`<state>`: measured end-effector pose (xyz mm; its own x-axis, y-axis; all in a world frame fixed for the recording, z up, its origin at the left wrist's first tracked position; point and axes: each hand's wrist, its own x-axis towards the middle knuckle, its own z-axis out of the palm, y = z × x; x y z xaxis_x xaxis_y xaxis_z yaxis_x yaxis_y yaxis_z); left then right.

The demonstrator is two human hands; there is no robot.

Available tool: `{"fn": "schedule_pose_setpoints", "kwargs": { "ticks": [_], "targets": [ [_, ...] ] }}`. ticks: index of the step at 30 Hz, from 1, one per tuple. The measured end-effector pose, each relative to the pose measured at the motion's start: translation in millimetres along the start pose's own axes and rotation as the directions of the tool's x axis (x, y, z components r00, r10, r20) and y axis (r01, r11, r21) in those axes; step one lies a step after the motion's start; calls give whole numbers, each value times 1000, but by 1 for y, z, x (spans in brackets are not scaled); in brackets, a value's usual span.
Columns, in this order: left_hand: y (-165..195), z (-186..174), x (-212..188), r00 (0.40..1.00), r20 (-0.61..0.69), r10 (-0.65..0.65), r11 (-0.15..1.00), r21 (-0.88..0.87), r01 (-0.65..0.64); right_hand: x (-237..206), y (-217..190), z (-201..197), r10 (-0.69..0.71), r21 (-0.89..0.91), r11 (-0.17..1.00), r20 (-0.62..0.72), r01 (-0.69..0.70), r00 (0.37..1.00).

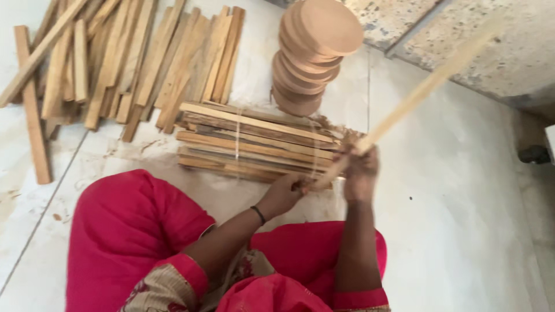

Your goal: The person sits on the floor and gathers thin wooden strips into a bundle, aligning them and securing the bundle with a rubber band. They repeatedly pick additional strips from a pile on the floor, tap them square against the floor, and add them to the growing bundle.

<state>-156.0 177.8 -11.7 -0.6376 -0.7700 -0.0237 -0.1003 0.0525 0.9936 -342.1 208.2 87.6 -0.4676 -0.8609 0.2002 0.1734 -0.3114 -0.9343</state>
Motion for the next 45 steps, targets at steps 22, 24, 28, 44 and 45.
{"fn": "schedule_pose_setpoints", "kwargs": {
  "ticks": [22, 24, 28, 44, 45],
  "targets": [
    [-43, 33, 59, 965, 170, -202, 829, -495, 261, -9, 4, -187, 250, -887, -459, -187, -54, 950],
    [-52, 39, 61, 976, 143, -167, 867, -450, 214, 8, 17, -153, 209, -932, -312, 123, 185, 970],
    [-56, 40, 60, 999, -48, 24, 946, -322, -38, 33, 45, -81, 129, -914, 40, 405, 404, 905],
    [-31, -259, -67, 857, -514, 34, 765, 565, 309, 38, 89, 28, 2, -717, -210, 679, 664, 734],
    [-35, -276, -68, 840, -540, 55, 777, 552, 303, 38, 83, 23, 172, -827, -152, 517, 541, 838]
  ]
}}
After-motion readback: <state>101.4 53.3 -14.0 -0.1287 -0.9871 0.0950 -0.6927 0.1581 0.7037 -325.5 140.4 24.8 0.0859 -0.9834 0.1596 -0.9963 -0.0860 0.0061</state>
